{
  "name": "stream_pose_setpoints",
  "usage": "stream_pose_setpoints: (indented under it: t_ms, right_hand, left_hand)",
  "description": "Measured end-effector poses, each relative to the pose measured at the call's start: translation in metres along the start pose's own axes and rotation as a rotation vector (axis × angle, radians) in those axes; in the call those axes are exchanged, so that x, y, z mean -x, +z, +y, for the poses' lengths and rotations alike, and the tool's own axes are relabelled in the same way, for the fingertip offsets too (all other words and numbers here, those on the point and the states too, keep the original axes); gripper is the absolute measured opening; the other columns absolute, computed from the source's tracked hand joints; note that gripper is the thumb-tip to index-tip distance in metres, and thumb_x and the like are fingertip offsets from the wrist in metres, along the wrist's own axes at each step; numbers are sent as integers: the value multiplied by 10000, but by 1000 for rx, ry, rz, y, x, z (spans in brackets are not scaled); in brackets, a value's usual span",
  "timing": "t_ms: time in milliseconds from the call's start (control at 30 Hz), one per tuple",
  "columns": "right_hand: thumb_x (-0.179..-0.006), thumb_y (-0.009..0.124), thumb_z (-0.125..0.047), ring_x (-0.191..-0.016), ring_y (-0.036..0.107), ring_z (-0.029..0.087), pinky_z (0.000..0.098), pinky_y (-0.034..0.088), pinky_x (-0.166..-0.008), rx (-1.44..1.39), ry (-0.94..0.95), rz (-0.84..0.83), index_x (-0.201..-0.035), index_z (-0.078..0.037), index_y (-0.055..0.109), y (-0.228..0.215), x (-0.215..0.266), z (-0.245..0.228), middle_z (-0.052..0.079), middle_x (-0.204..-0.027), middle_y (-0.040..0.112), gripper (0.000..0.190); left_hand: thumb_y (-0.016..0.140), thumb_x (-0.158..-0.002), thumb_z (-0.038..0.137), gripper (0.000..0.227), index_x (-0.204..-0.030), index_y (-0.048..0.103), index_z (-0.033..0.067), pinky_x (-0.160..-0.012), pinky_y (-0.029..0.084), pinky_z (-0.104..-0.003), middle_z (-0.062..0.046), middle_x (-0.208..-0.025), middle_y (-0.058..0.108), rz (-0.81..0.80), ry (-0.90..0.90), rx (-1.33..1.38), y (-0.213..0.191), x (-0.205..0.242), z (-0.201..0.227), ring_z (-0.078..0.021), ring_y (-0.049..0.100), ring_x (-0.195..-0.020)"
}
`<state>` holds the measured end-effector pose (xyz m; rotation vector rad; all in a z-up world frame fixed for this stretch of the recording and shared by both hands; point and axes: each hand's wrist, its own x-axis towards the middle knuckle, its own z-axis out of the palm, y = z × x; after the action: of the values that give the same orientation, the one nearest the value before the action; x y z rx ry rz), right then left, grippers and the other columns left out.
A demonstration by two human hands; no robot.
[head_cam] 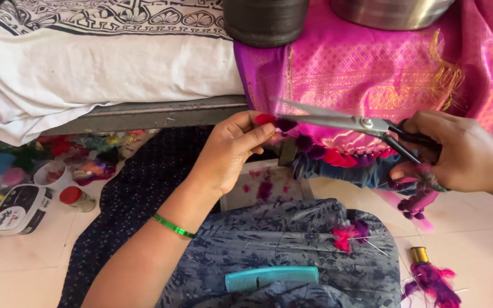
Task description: Hand-stitching and trimming decorative tassels onto the border of a saree.
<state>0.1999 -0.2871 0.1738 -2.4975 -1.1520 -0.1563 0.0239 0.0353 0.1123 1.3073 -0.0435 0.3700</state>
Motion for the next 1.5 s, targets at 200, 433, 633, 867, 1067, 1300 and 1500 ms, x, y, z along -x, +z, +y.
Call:
stream_pose_setpoints:
  t_ms: [200, 433, 633, 867, 1067, 1300, 1500]
  right_hand:
    - [-511, 943, -432, -684, 636, 283, 406, 480, -601, 105, -293, -24, -1040, -34, 646, -15, -12, -9, 91, -815, 628, 725]
    - [-568, 895, -373, -691, 656, 311, 426, 501, -602, 79, -313, -71, -1043, -25, 652, -16, -18, -21, 118, -808, 658, 637]
    - [-629, 936, -429, -666, 583, 239, 409, 492, -601, 198, -75, -239, -1004, -55, 662, -6, -12, -1, 96, -765, 611, 596]
    - [-685, 867, -387, -555, 588, 190, 380, 463, -517, 23, -56, -185, -929, -83, 666, -2, -8, 7, 46, -636, 659, 439]
    - [-542, 991, -467, -581, 569, 231, 413, 464, -552, 140, -77, -207, -957, -99, 686, -13, -9, -10, 81, -646, 593, 633]
    - [-756, 818, -324, -567, 618, 161, 358, 492, -509, -30, -52, -271, -958, -86, 693, 0, -10, 12, 1, -697, 696, 336]
    - [-753, 867, -330, -545, 503, 134, 358, 451, -506, 26, 19, -210, -899, -36, 702, 0, -11, 11, 53, -687, 573, 367]
  left_hand:
    - [672, -964, 143, 217, -1156, 724, 56, -751, 478, -245, -11, -987, 762, 33, 24, 47, 8, 0, -3, -79, 672, -865]
    - [667, -961, 88, 190, -1119, 739, 11, -754, 496, -262, -46, -956, 761, 71, 134, -52, 8, -2, -17, -100, 683, -867]
    - [663, -964, 65, 182, -1113, 741, -5, -805, 528, -270, -54, -988, 766, 69, 159, -29, 8, -1, -18, -109, 701, -884]
    - [683, -974, 46, 173, -1107, 752, -39, -793, 543, -263, -69, -970, 756, 60, 141, -8, 6, -6, -20, -116, 700, -850]
    - [657, -958, 29, 199, -1115, 751, -49, -799, 560, -271, -71, -968, 750, 32, 126, 37, 0, -10, -26, -122, 689, -839]
    - [684, -942, 46, 208, -1119, 749, -42, -824, 574, -267, -78, -988, 768, 51, 80, -18, 3, -7, -18, -111, 704, -862]
    - [691, -933, 27, 283, -1212, 708, -22, -902, 557, -279, -80, -1049, 758, 1, -12, 12, -3, 1, -3, -137, 715, -934]
